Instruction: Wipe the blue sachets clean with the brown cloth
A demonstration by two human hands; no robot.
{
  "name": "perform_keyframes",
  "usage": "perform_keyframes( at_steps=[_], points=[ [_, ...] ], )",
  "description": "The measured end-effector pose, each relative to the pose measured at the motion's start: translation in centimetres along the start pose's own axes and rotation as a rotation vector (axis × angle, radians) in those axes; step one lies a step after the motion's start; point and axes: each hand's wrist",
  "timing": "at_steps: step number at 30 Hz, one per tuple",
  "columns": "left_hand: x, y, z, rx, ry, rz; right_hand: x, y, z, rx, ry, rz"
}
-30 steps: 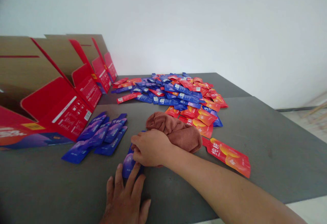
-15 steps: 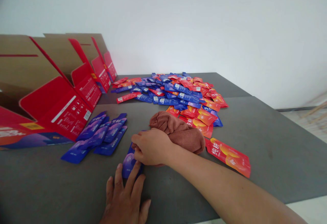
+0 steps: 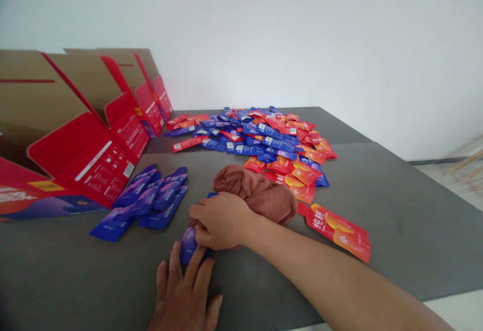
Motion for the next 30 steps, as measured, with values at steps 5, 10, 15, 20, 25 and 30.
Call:
perform_keyframes(
  at_steps=[5,10,15,20,25,30],
  points=[
    [-0.06,-0.1,0.06,0.001,0.001,-0.006,-0.11,0.09,0.19,0.064,0.1,-0.041],
    [-0.09,-0.2,0.07,-0.004,0.009,0.005,0.01,0.25,0.27,0.094,0.218,-0.076],
    [-0.04,-0.24,0.01,-0.023,0.009,0.004,0.1,0.23,0.23,0.086,0.227,-0.089],
    [-0.03,-0.35,0.09,-0.036,0.002,0.001,0.19,-0.08,0.12,0.05,0.129,-0.077],
    [-0.02,-0.29,0.1,-0.034,-0.001,-0.003,0.23,-0.05,0.01,0.036,0.05,-0.028],
    [0.01,-0.1,-0.01,-0.01,-0.004,-0.015,0.13,-0.07,0.01,0.002,-0.001,-0.002]
  ],
)
Point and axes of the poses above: each hand's wrist, its own z-axis towards the middle knuckle, its own y-axis out of the palm, x = y × z, and after that the axes turned 15 degrees about z, right-handed
